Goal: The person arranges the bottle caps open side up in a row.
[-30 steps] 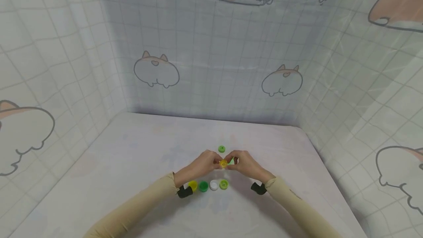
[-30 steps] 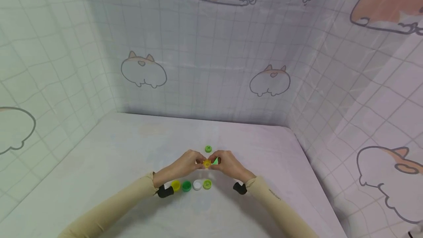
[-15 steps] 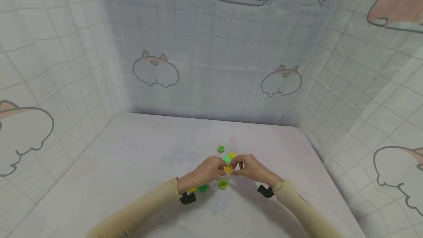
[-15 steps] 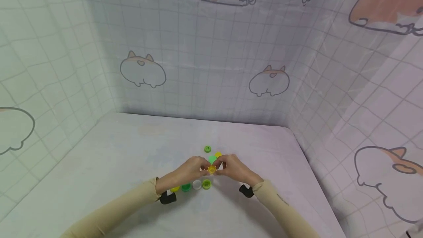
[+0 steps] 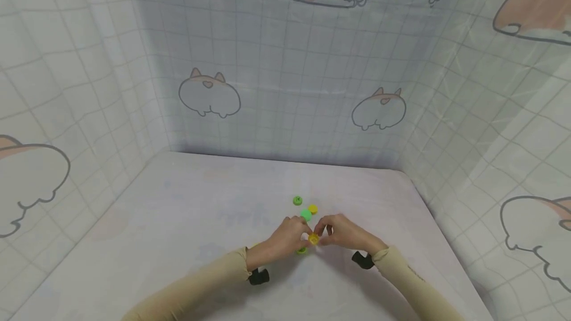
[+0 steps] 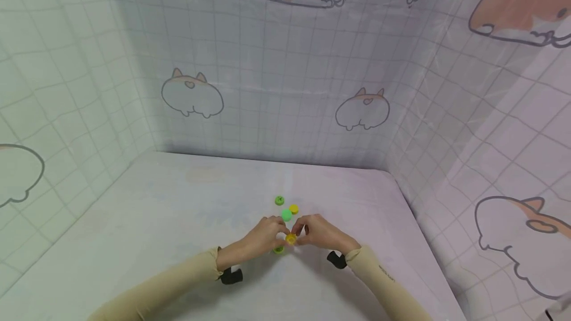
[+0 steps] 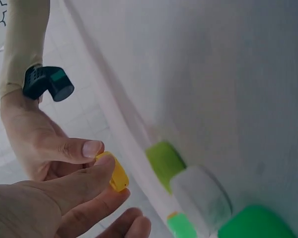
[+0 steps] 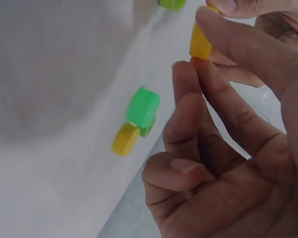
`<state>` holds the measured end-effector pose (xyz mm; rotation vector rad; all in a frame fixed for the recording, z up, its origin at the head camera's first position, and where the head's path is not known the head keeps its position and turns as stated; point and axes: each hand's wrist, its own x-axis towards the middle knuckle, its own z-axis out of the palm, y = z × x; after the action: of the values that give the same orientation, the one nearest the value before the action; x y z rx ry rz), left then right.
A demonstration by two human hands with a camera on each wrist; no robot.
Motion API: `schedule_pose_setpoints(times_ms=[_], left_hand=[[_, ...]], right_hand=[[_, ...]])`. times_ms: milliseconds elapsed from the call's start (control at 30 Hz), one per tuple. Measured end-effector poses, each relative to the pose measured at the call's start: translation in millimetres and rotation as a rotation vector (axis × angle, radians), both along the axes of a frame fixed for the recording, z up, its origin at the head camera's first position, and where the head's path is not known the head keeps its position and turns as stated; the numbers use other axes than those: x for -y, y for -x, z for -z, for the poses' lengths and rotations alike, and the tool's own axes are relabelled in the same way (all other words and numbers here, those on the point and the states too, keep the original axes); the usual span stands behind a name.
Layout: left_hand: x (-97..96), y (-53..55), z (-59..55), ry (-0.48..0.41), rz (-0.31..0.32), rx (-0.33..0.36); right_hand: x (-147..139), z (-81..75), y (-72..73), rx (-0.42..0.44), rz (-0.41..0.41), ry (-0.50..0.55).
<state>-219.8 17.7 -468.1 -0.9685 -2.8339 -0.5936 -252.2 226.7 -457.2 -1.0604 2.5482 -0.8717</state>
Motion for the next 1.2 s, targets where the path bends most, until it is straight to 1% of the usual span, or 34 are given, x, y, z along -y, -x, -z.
schedule_pose_setpoints(times_ms=[67,200,333,567,900,1033,1200], left_hand=[[-2.3,-2.1,2.9,0.01,-0.004,-0.022],[-5.8,-4.9,6.1,0.006,-0.015,-0.041],[-7.0,-5.7,9.4,0.002,-0.017,-0.04],[-8.8,-4.3,15.3,0.014,0.006,-0.035],[-10.4,-6.1,14.0,0.065,-0.013,-0.018],[-11.7,-6.0,13.1,0.097,-0.01,-0.031],[-12.6,-5.6,13.3,0.11,-0.002,-0.036]], right_hand=[[-1,1.5,-0.5,0.006,-0.009,-0.01],[-2,3.8,-1.5,0.017,-0.019,-0.024],[0,8.1,-1.1,0.019,-0.025,-0.048],[2,16.2,1.0,-0.001,-0.041,-0.077],[2,18.5,1.3,-0.006,-0.047,-0.101],[2,18.3,0.6,-0.006,-0.049,-0.112],[2,18.8,-0.6,0.009,-0.039,-0.11]])
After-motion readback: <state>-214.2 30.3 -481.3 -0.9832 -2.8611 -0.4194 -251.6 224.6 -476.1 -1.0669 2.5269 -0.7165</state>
